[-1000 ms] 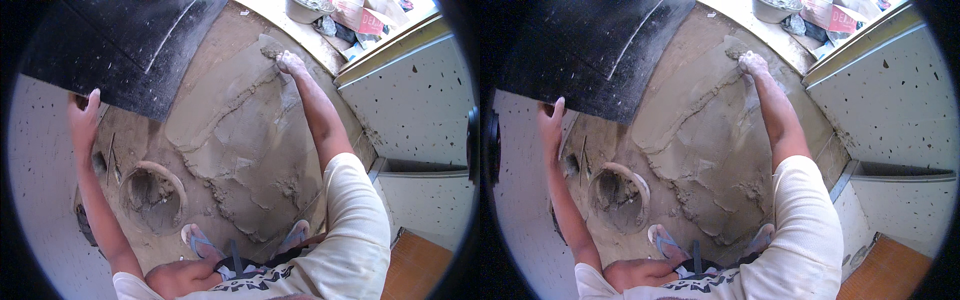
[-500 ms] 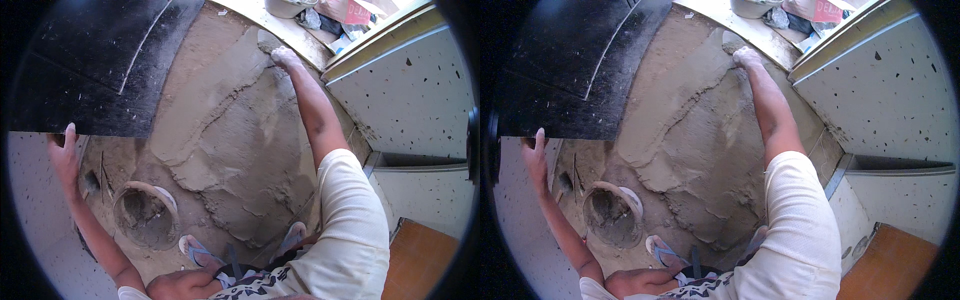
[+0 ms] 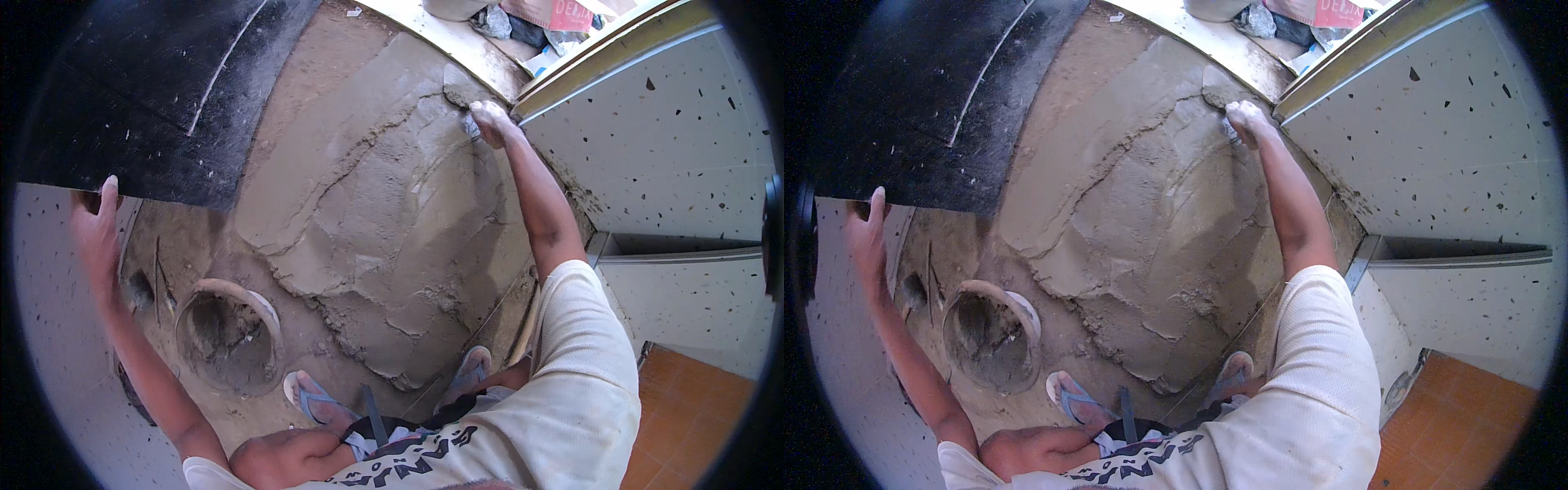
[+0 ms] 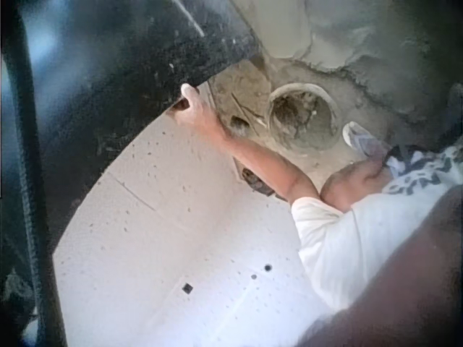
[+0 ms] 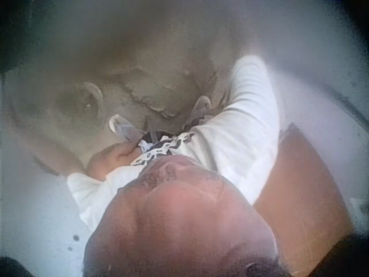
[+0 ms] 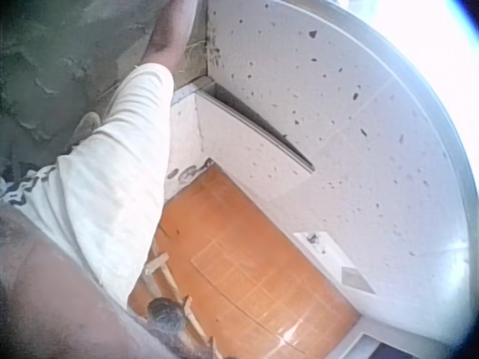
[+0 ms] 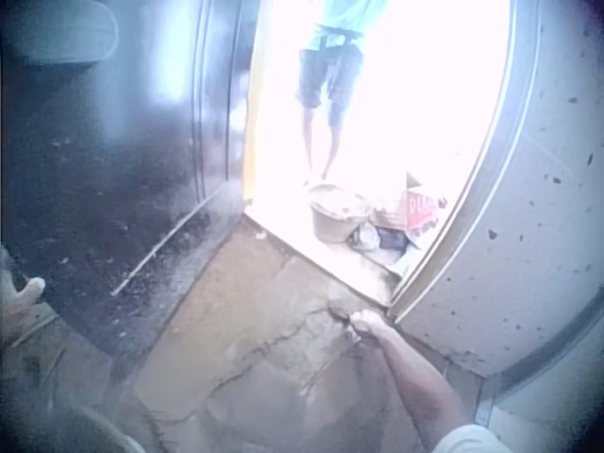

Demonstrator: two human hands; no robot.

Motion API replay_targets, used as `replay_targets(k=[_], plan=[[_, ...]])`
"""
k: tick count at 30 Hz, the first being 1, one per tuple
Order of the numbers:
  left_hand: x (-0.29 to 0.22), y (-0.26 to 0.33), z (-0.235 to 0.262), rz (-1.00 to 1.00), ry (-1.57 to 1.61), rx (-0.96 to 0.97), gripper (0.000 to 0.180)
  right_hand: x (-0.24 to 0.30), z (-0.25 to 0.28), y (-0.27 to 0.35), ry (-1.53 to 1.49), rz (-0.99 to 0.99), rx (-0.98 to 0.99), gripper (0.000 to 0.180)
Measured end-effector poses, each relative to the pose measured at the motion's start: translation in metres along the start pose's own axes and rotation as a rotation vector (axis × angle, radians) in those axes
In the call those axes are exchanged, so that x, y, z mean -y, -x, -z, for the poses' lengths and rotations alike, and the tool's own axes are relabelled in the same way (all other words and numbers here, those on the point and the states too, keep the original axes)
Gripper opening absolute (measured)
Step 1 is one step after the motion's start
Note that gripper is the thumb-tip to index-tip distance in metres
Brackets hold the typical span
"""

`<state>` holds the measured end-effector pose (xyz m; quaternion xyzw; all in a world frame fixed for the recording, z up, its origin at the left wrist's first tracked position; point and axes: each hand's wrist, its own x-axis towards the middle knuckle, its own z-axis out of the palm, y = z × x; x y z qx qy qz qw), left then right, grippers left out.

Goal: The person spreads cement on the floor using a trowel and a wooden float, then applies cement to the back of a large white tile. They position the tile onto the prepared floor area and press it down to secure it.

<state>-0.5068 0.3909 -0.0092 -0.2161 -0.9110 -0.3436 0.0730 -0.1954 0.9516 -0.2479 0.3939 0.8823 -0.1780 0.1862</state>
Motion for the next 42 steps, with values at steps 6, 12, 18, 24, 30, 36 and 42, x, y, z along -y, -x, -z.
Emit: replay_targets(k=[6, 12, 18, 24, 30, 36, 42], plan=[[0.009, -0.007, 0.001, 0.027, 0.042, 0.037, 0.053, 0.055, -0.029, 0.055, -0.451, 0.003, 0.037, 0.048], [0.018, -0.012, 0.001, -0.036, 0.163, 0.033, 0.053, 0.144, -0.050, 0.105, -0.080, 0.197, -0.064, 0.052], [0.007, -0.009, 0.001, 0.009, 0.088, 0.051, 0.056, 0.106, -0.045, 0.081, -0.081, 0.033, -0.190, 0.046], [0.022, -0.016, 0.001, -0.022, 0.168, 0.055, 0.057, 0.051, -0.037, 0.062, -0.043, -0.076, -0.227, 0.051], [0.023, -0.018, 0.001, -0.007, 0.148, 0.066, 0.054, 0.045, -0.016, 0.069, 0.047, 0.026, -0.018, 0.031], [0.022, -0.015, 0.005, -0.024, 0.029, 0.017, 0.049, 0.047, -0.030, 0.061, -0.820, -0.127, 0.021, 0.033], [0.021, -0.021, 0.001, -0.021, 0.080, 0.036, 0.061, 0.101, -0.070, 0.092, -0.704, 0.022, 0.145, 0.041]])
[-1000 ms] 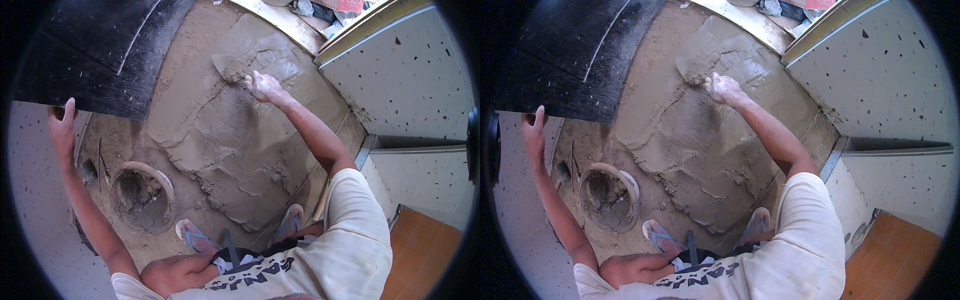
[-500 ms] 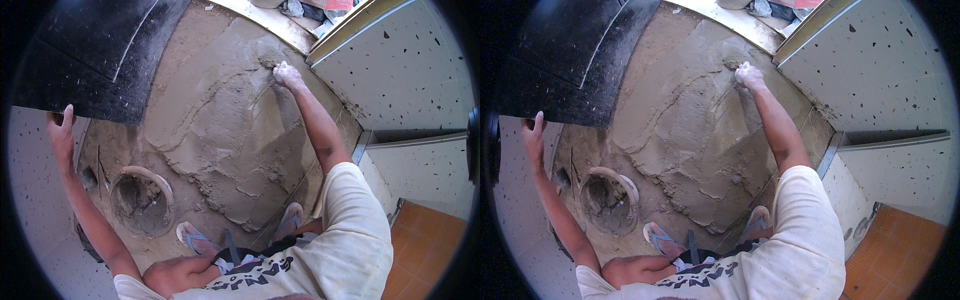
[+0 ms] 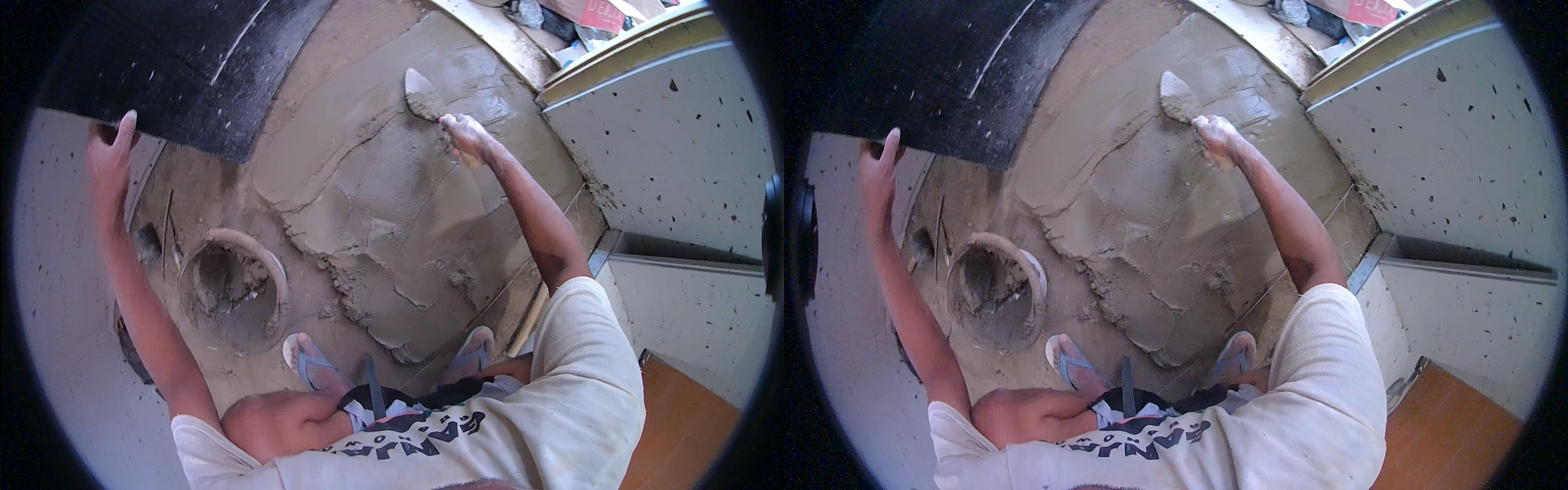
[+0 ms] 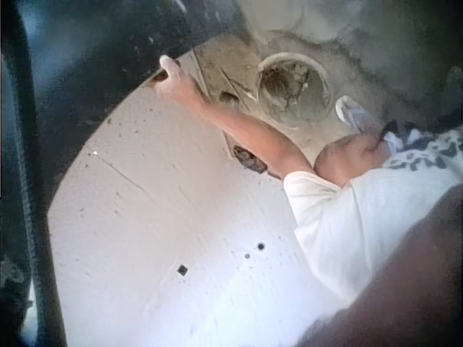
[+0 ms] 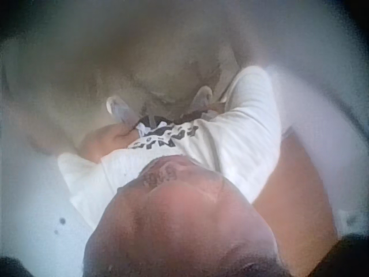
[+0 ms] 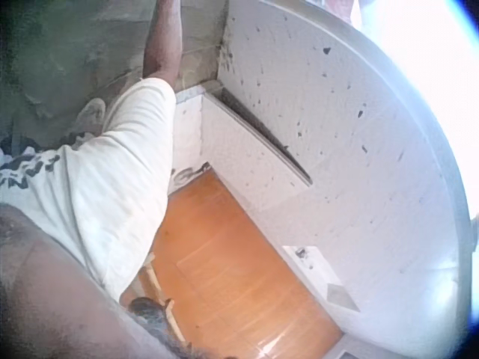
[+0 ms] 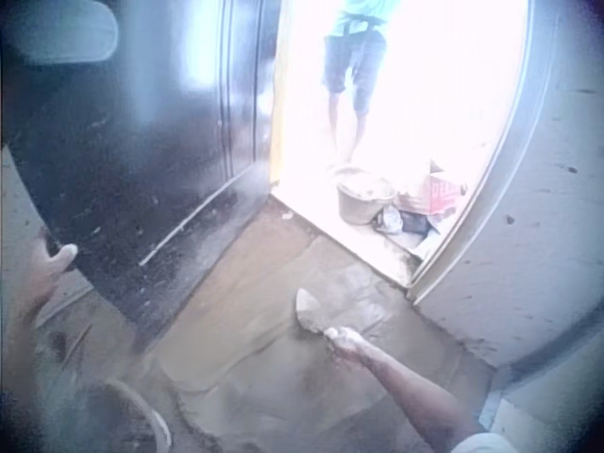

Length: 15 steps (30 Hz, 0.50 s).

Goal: The person spreads cement on the floor using a trowel and a wooden float, then applies cement to the back of a large white tile. They position the tile onto the prepared floor area and press it down to secure it.

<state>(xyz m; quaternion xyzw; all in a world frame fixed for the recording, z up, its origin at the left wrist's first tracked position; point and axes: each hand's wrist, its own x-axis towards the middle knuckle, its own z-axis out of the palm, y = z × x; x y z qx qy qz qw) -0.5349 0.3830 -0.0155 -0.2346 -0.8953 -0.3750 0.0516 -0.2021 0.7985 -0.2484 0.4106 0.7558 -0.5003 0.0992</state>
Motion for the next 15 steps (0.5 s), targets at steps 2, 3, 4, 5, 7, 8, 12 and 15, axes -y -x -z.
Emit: replay_targets(k=[2, 3, 4, 5, 7, 8, 12, 15], plan=[[0.006, -0.005, -0.001, -0.023, -0.038, -0.024, 0.057, -0.001, -0.027, 0.001, 0.089, 0.037, 0.099, 0.046], [0.010, -0.005, -0.004, -0.029, -0.020, -0.027, 0.055, 0.016, -0.038, 0.023, 0.042, 0.012, 0.132, 0.047], [0.011, 0.003, 0.009, -0.016, -0.035, -0.045, 0.053, 0.034, -0.054, 0.035, 0.152, 0.086, 0.188, 0.048], [0.015, 0.002, 0.012, -0.021, -0.081, -0.017, 0.051, 0.044, -0.064, 0.045, 0.264, 0.144, 0.214, 0.050], [0.015, -0.006, 0.014, -0.044, -0.161, 0.039, 0.049, 0.049, -0.089, 0.057, 0.369, 0.124, 0.195, 0.050], [0.013, -0.004, 0.014, -0.055, -0.133, 0.029, 0.049, 0.051, -0.100, 0.065, 0.405, 0.174, 0.228, 0.050], [0.010, -0.003, 0.013, -0.077, -0.114, 0.008, 0.047, 0.057, -0.138, 0.085, 0.436, 0.231, 0.294, 0.052], [0.021, -0.010, 0.009, -0.115, -0.173, -0.024, 0.047, 0.058, -0.165, 0.098, 0.370, 0.184, 0.344, 0.048]])
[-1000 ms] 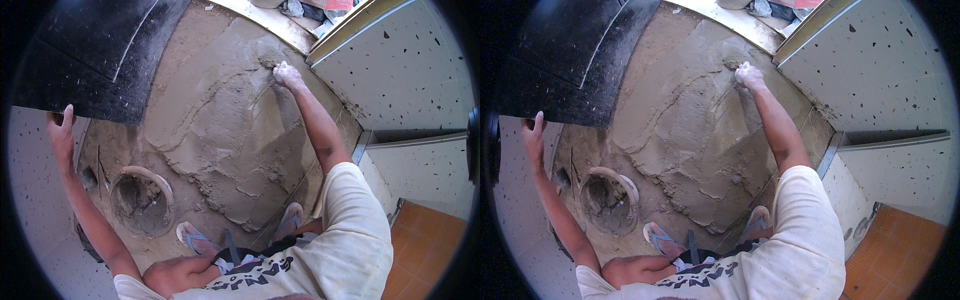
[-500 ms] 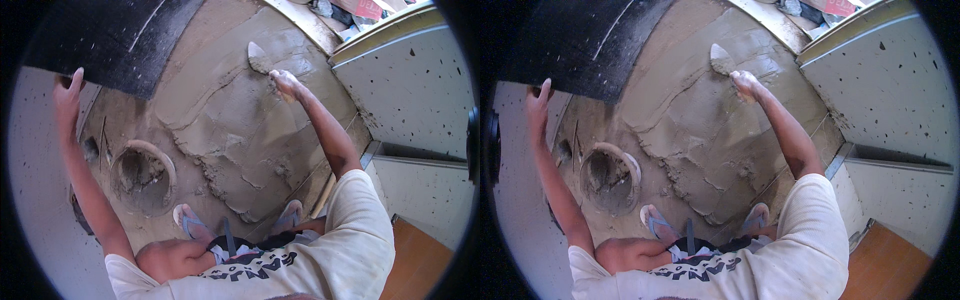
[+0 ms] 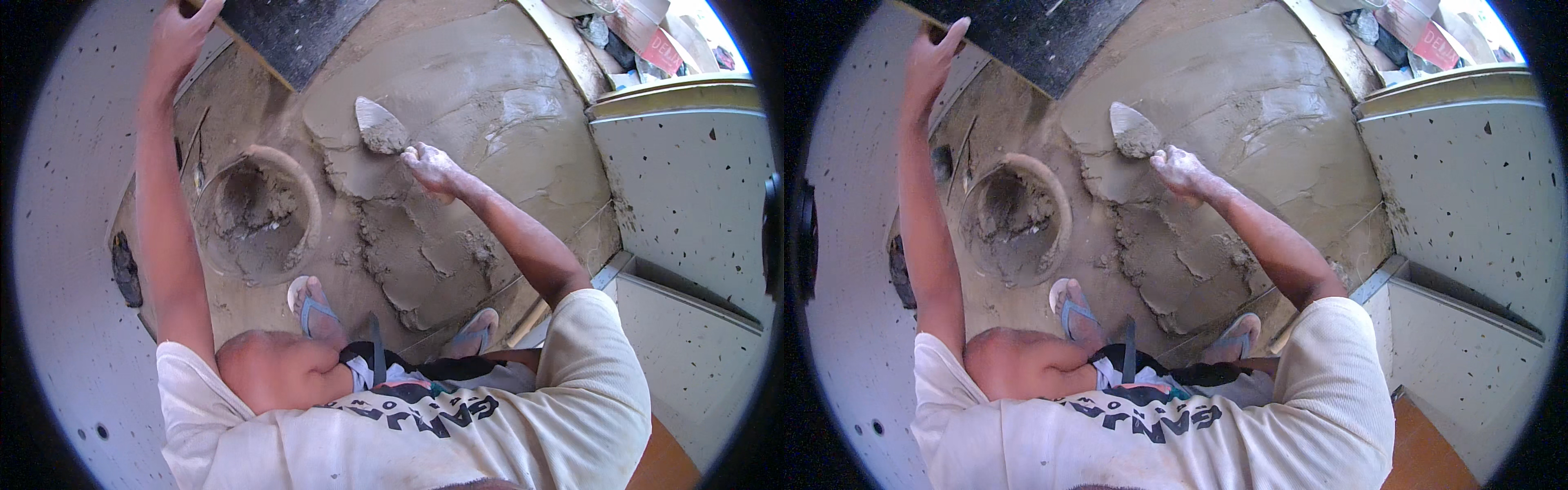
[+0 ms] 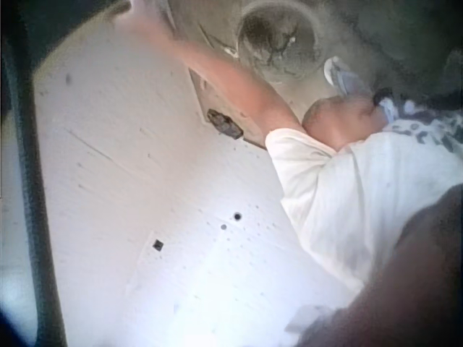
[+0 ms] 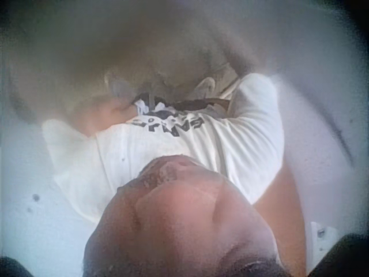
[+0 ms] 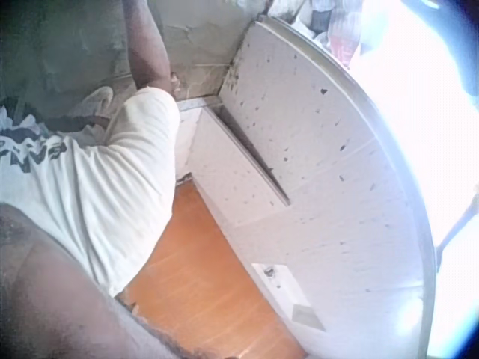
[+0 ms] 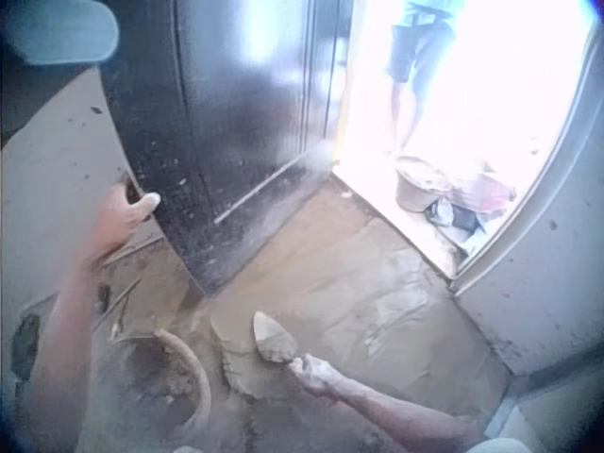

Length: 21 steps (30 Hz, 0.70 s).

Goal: The person spreads cement on the floor using a trowel and a wooden float, then applies cement to the back of a large white tile. They position the tile onto the prepared floor area and press it down to secure it.

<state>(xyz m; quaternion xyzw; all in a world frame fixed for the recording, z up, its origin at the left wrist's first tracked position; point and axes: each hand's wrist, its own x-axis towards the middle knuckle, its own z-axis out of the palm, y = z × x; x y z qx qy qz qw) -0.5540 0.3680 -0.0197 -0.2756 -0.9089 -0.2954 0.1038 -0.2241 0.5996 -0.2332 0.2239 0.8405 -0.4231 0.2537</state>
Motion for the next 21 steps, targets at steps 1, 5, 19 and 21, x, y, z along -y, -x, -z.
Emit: replay_targets(k=[1, 5, 19, 21], plan=[[-0.014, 0.005, 0.002, -0.021, -0.025, -0.019, 0.047, 0.005, -0.008, 0.000, 0.027, 0.048, -0.018, 0.049], [-0.077, 0.034, 0.018, -0.017, 0.090, -0.060, 0.045, 0.044, -0.021, 0.011, 0.119, 0.085, 0.042, 0.054], [-0.052, 0.023, 0.007, -0.112, 0.029, -0.226, 0.049, 0.059, -0.058, -0.009, 0.360, 0.221, -0.072, 0.049], [-0.049, 0.027, 0.008, -0.112, 0.025, -0.230, 0.048, 0.062, -0.044, 0.000, 0.431, 0.244, -0.129, 0.047]])
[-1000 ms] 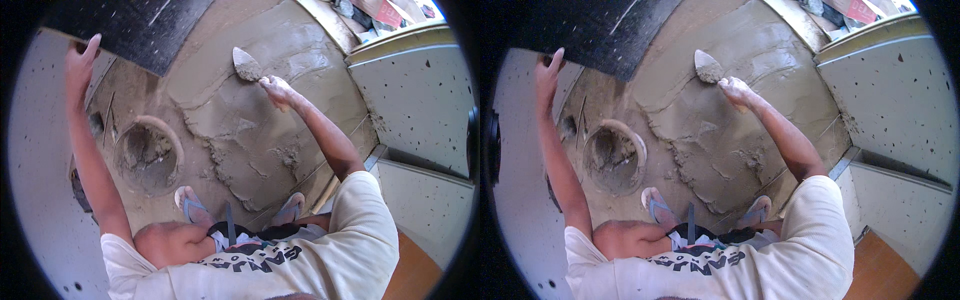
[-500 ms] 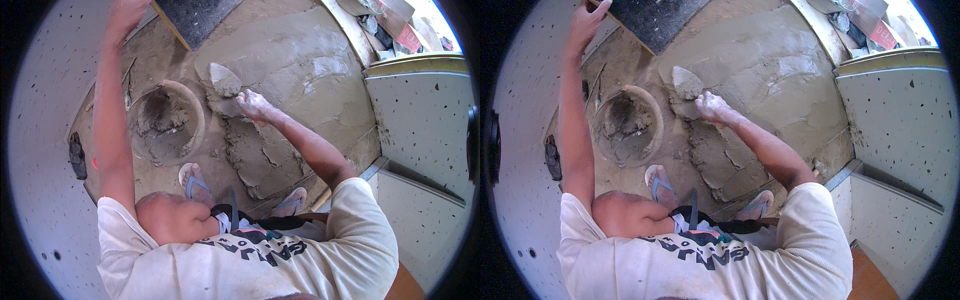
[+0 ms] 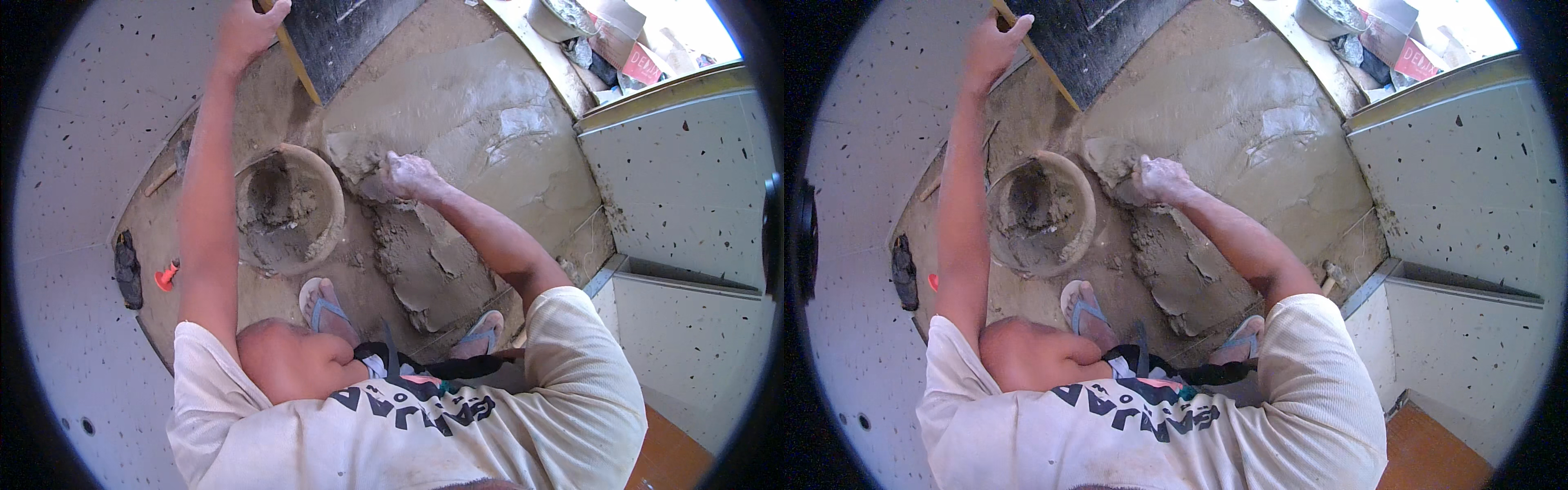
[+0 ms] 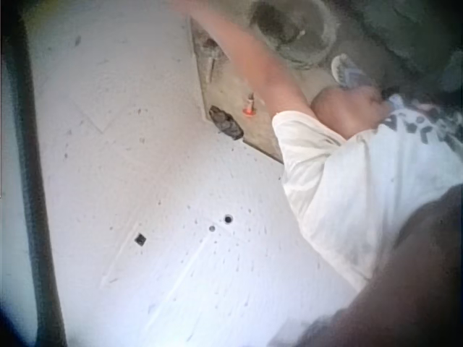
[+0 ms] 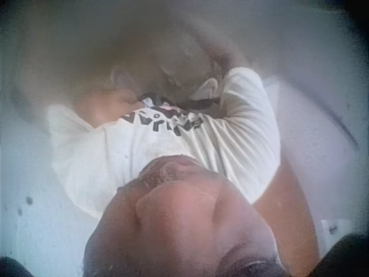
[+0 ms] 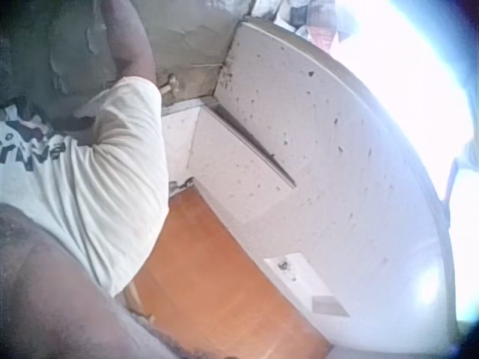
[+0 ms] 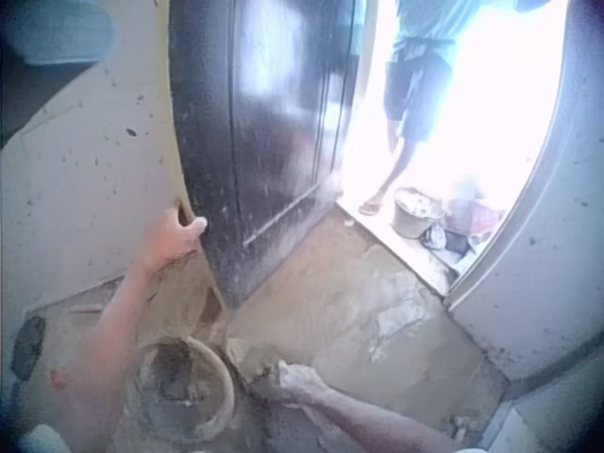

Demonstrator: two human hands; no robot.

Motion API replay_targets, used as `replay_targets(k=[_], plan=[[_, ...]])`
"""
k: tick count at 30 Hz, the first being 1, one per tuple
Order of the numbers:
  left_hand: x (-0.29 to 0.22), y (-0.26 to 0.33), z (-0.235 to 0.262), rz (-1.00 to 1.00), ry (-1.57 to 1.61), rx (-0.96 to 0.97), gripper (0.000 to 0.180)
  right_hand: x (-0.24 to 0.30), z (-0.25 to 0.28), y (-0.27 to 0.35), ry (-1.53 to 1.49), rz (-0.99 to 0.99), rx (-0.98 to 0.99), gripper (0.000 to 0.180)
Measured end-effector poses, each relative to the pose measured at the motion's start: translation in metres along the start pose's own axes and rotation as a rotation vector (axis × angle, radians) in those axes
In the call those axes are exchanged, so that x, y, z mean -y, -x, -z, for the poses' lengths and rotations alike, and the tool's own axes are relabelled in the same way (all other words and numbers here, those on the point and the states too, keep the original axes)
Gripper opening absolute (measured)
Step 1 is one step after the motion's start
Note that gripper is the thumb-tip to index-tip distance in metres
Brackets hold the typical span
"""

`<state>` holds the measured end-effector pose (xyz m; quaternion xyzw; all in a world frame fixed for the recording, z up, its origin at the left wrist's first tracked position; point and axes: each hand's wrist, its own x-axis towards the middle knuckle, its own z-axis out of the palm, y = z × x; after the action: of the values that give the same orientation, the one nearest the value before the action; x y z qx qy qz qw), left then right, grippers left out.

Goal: The person spreads cement on the floor using a trowel and a wooden float, then applies cement to the back of a large white tile. They position the tile onto the prepared floor area and press it down to secure it.

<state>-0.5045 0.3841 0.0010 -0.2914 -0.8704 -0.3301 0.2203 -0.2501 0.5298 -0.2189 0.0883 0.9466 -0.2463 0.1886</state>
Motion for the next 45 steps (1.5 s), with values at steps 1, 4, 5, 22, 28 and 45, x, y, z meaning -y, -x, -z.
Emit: replay_targets(k=[1, 4, 5, 22, 28, 45], plan=[[0.004, 0.000, 0.004, -0.001, -0.001, 0.004, 0.048, 0.003, 0.008, 0.000, -0.003, -0.012, -0.009, 0.047], [0.017, -0.008, -0.022, -0.017, 0.076, 0.044, 0.048, -0.020, 0.023, 0.007, -0.034, -0.117, -0.019, 0.048], [0.028, -0.010, -0.032, -0.023, 0.108, 0.063, 0.048, -0.032, 0.022, 0.006, -0.063, -0.125, -0.013, 0.049], [-0.066, 0.032, -0.013, 0.038, 0.254, 0.281, 0.044, -0.116, 0.090, 0.203, -0.178, -0.357, 0.140, 0.053], [-0.117, 0.045, -0.020, -0.050, 0.251, 0.382, 0.048, -0.125, 0.059, 0.261, -0.466, -0.522, 0.006, 0.048], [-0.252, 0.051, -0.087, -0.344, 0.169, 0.516, 0.067, -0.195, 0.031, 0.293, -0.728, -0.506, -0.313, 0.042]])
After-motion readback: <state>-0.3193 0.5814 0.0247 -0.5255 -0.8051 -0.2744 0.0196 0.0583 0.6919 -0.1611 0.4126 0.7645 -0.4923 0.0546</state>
